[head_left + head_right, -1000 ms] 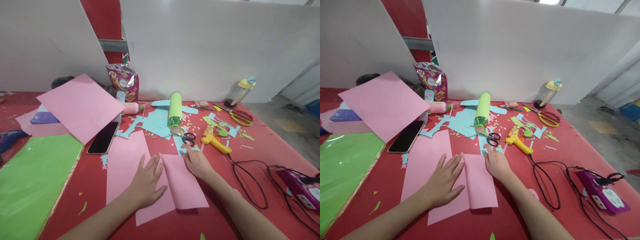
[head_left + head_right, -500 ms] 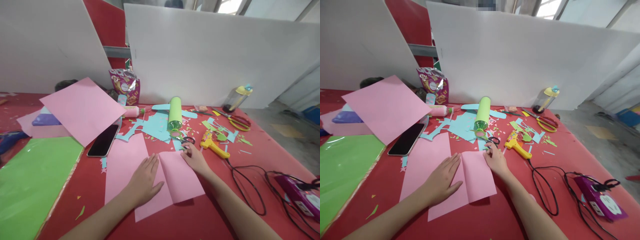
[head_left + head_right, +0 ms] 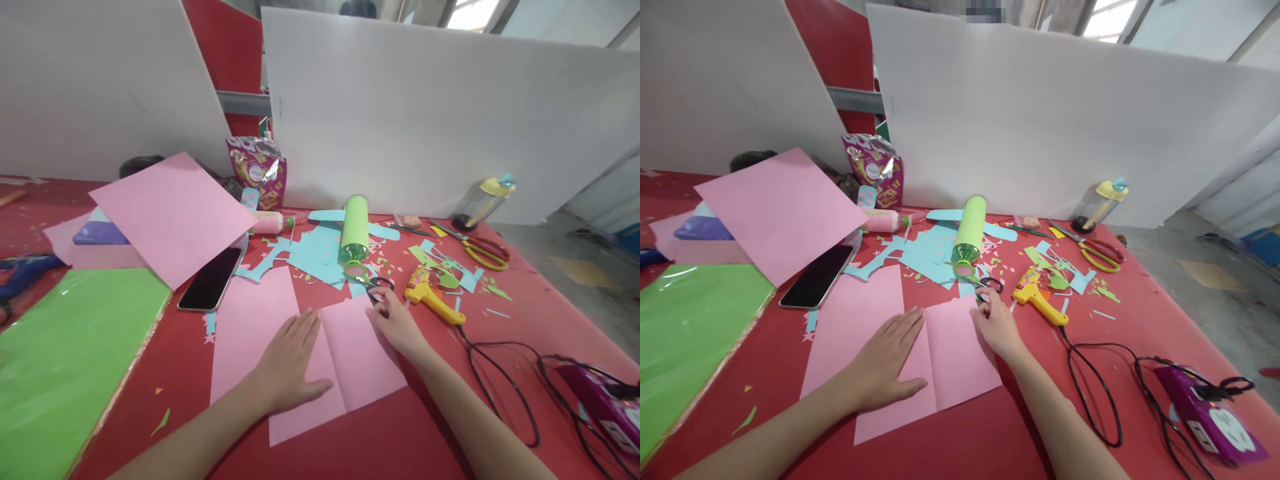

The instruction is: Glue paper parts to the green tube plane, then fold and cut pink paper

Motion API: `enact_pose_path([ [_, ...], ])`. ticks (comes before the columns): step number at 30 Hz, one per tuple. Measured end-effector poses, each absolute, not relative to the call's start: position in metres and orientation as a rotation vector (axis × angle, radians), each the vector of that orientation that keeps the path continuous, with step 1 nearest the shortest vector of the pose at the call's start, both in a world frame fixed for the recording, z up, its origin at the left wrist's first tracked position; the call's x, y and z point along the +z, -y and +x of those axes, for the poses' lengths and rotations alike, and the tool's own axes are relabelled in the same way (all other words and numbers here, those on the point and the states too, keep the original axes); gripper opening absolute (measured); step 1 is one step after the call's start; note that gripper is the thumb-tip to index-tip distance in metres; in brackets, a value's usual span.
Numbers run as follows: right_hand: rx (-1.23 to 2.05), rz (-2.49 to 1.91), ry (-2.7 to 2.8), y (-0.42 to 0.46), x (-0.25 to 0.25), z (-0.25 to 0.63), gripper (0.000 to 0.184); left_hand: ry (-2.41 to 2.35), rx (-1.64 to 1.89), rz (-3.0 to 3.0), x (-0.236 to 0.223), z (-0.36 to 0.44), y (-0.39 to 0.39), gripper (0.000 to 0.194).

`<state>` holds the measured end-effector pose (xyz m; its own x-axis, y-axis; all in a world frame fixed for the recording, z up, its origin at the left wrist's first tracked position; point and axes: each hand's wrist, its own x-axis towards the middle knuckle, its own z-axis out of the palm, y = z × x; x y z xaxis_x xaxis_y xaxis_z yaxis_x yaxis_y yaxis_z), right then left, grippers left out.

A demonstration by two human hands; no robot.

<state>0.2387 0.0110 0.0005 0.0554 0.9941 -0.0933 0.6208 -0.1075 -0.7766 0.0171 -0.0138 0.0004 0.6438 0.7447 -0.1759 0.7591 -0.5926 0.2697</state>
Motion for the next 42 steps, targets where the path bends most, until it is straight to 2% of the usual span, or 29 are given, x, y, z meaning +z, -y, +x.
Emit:
enact_pose_path([
  [5, 0.562, -1.962, 1.733, -0.008, 0.0, 0.234, 0.021, -1.189, -0.108, 2.556, 0.0, 0.017, 0.014, 0.083],
  [11, 0.51, -1.941, 1.808, -0.007, 0.002, 0.234, 0.017, -1.196, -0.084, 2.562, -0.004, 0.017, 0.014, 0.084],
  [22, 0.382, -1.862, 2.1, -0.003, -0.003, 0.236, 0.02, -1.2, -0.058, 2.585, -0.008, 0.017, 0.014, 0.084],
  [34, 0.706, -1.734, 1.94, -0.003, 0.0, 0.245, 0.015, -1.182, -0.045, 2.578, -0.007, 0.017, 0.014, 0.083],
  [42, 1.115, -1.617, 1.666, -0.005, 0.001, 0.25, 0.033, -1.256, 0.021, 2.635, -0.009, 0.014, 0.006, 0.072],
])
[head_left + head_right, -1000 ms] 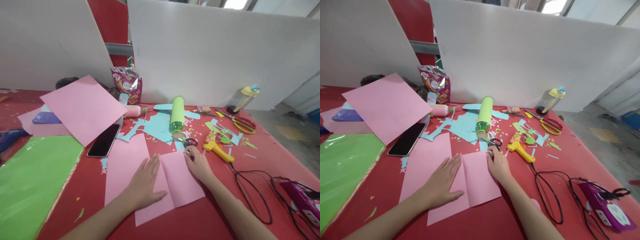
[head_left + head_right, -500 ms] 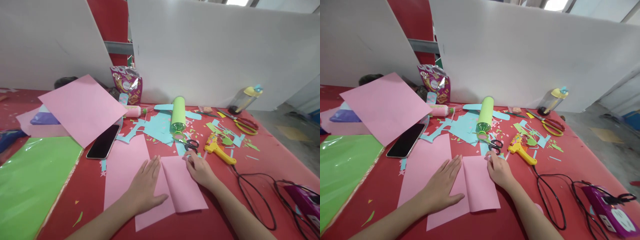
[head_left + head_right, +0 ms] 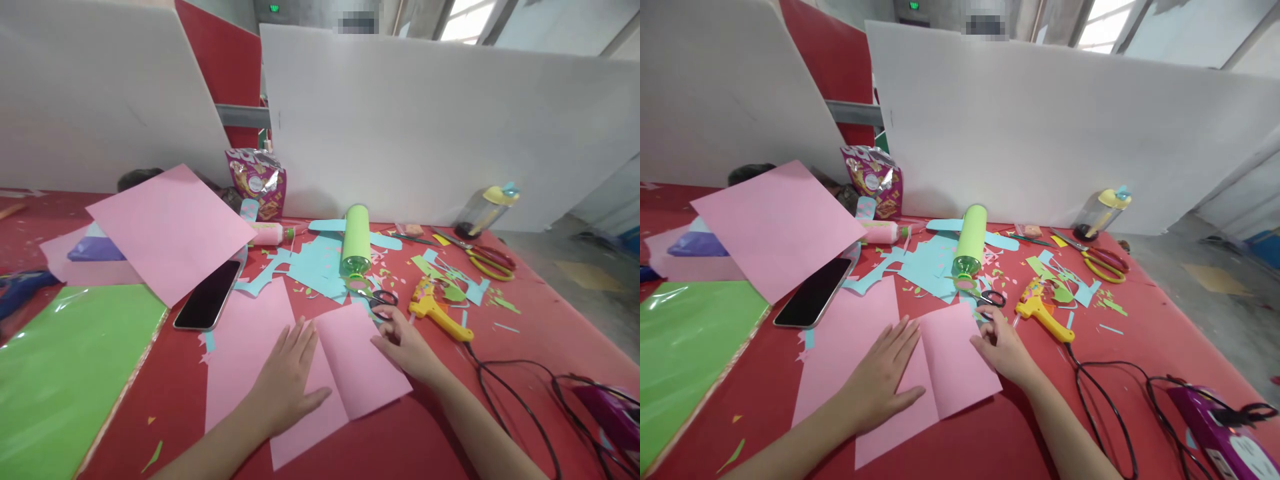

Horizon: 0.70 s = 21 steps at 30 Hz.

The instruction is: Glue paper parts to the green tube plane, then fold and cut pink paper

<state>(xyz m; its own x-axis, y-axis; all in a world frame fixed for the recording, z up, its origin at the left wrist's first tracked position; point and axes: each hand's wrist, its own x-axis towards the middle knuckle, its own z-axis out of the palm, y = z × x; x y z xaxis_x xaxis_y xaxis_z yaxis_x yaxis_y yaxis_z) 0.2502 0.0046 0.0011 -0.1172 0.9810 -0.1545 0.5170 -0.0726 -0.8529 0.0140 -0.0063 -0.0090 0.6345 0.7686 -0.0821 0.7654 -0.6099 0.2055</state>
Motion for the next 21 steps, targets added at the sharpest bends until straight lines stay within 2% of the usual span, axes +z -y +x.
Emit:
enact_pose_path([
  [4, 0.987, -1.652, 1.675, -0.006, -0.006, 0.249, 0.032, -1.284, 0.078, 2.637, -0.01, 0.011, 0.004, 0.068],
  [10, 0.717, -1.851, 1.765, -0.005, -0.005, 0.241, 0.025, -1.236, -0.029, 2.581, -0.005, 0.009, 0.005, 0.071],
  [17, 0.548, -1.882, 1.845, -0.004, -0.009, 0.239, 0.026, -1.236, -0.075, 2.575, -0.011, 0.007, 0.009, 0.097],
  [21, 0.527, -1.853, 1.936, -0.003, -0.009, 0.238, 0.027, -1.243, -0.117, 2.55, -0.01, 0.007, 0.01, 0.097],
])
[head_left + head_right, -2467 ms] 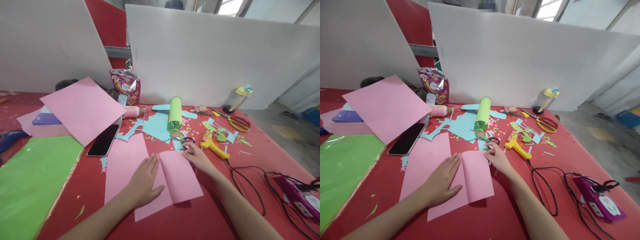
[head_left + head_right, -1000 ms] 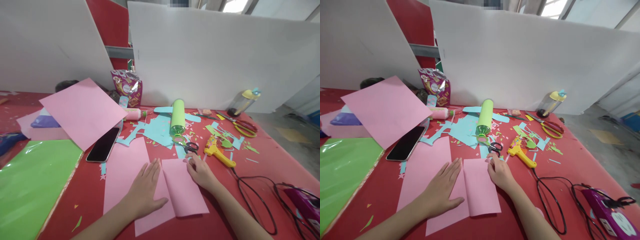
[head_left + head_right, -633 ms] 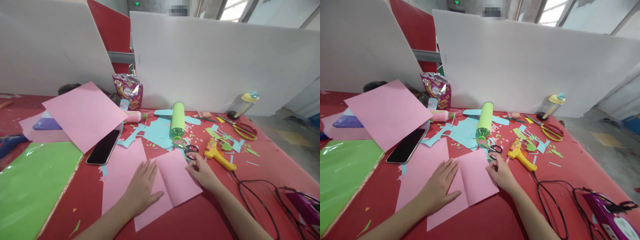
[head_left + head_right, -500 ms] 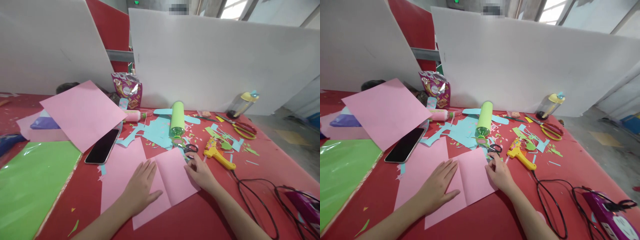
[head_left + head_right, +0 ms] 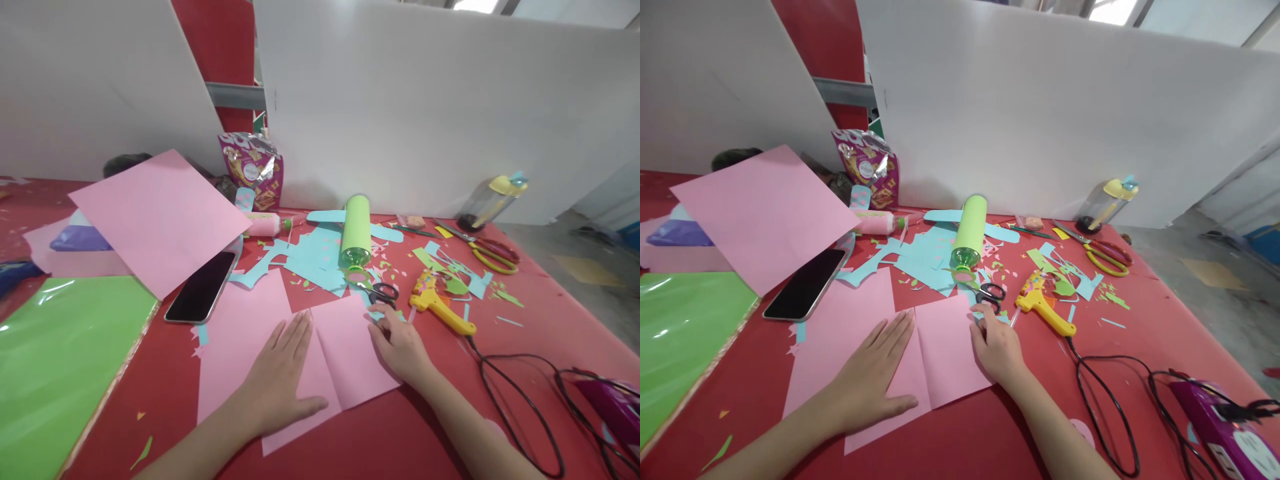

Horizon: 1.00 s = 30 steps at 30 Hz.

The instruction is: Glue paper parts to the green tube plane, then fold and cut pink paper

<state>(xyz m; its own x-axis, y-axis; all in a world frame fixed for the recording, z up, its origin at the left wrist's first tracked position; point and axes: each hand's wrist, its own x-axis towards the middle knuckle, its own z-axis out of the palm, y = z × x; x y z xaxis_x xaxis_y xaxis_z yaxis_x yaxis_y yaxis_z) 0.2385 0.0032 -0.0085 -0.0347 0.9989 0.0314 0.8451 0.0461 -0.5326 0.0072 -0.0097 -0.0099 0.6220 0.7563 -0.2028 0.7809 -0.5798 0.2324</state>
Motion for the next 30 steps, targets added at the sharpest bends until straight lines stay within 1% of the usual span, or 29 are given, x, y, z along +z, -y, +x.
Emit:
enact_pose_path([
  [9, 0.682, -1.741, 1.99, -0.003, -0.006, 0.243, 0.029, -1.263, -0.088, 2.538, -0.011, 0.009, 0.009, 0.095],
  [17, 0.744, -1.651, 1.934, -0.004, -0.005, 0.248, 0.031, -1.255, -0.057, 2.553, -0.016, 0.007, 0.008, 0.094],
  [20, 0.756, -1.686, 1.89, -0.005, -0.004, 0.248, 0.027, -1.253, -0.07, 2.557, -0.015, 0.008, 0.008, 0.094],
  [22, 0.822, -1.694, 1.829, -0.005, -0.003, 0.248, 0.025, -1.253, -0.088, 2.558, -0.014, 0.008, 0.007, 0.094],
  [26, 1.03, -1.62, 1.73, -0.005, 0.0, 0.25, 0.032, -1.284, -0.1, 2.563, -0.013, 0.007, 0.005, 0.092],
  [30, 1.084, -1.596, 1.713, -0.006, 0.0, 0.251, 0.033, -1.27, -0.082, 2.579, -0.009, 0.006, 0.002, 0.086],
])
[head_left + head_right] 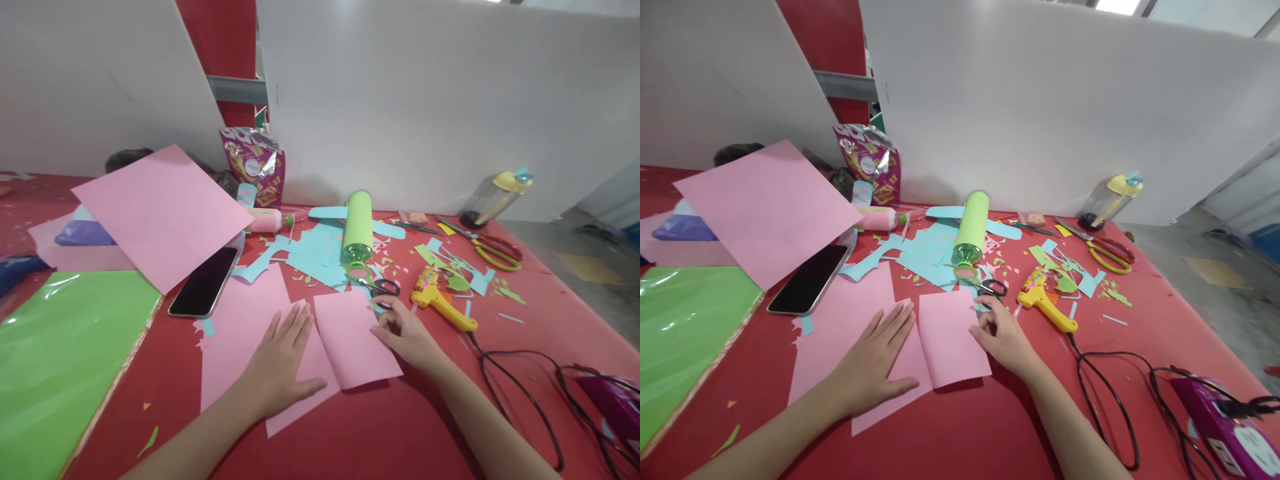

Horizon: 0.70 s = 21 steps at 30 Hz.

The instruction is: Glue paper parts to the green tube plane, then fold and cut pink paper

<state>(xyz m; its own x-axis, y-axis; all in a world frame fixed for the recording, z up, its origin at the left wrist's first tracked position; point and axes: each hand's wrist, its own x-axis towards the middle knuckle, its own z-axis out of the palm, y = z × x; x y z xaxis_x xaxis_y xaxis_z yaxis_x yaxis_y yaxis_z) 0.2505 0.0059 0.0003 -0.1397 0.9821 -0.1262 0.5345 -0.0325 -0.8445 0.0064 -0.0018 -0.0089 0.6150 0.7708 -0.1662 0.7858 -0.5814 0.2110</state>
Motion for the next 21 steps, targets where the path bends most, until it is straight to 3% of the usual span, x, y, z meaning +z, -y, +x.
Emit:
enact_pose_path([
  [9, 1.078, -1.638, 1.65, -0.0052, -0.0015, 0.2485, 0.03, -1.194, -0.117, 2.578, -0.0027, 0.0091, 0.0015, 0.069],
  [13, 1.11, -1.629, 1.704, -0.0047, 0.0002, 0.249, 0.028, -1.181, -0.159, 2.578, -0.0033, 0.0077, 0.0044, 0.073],
  [17, 0.842, -1.72, 1.834, -0.0049, -0.0018, 0.2458, 0.023, -1.178, -0.17, 2.588, -0.0054, 0.0073, 0.0064, 0.086],
  [21, 0.603, -1.755, 1.991, -0.0032, -0.0047, 0.2432, 0.023, -1.18, -0.151, 2.601, -0.0078, 0.0075, 0.0064, 0.087],
])
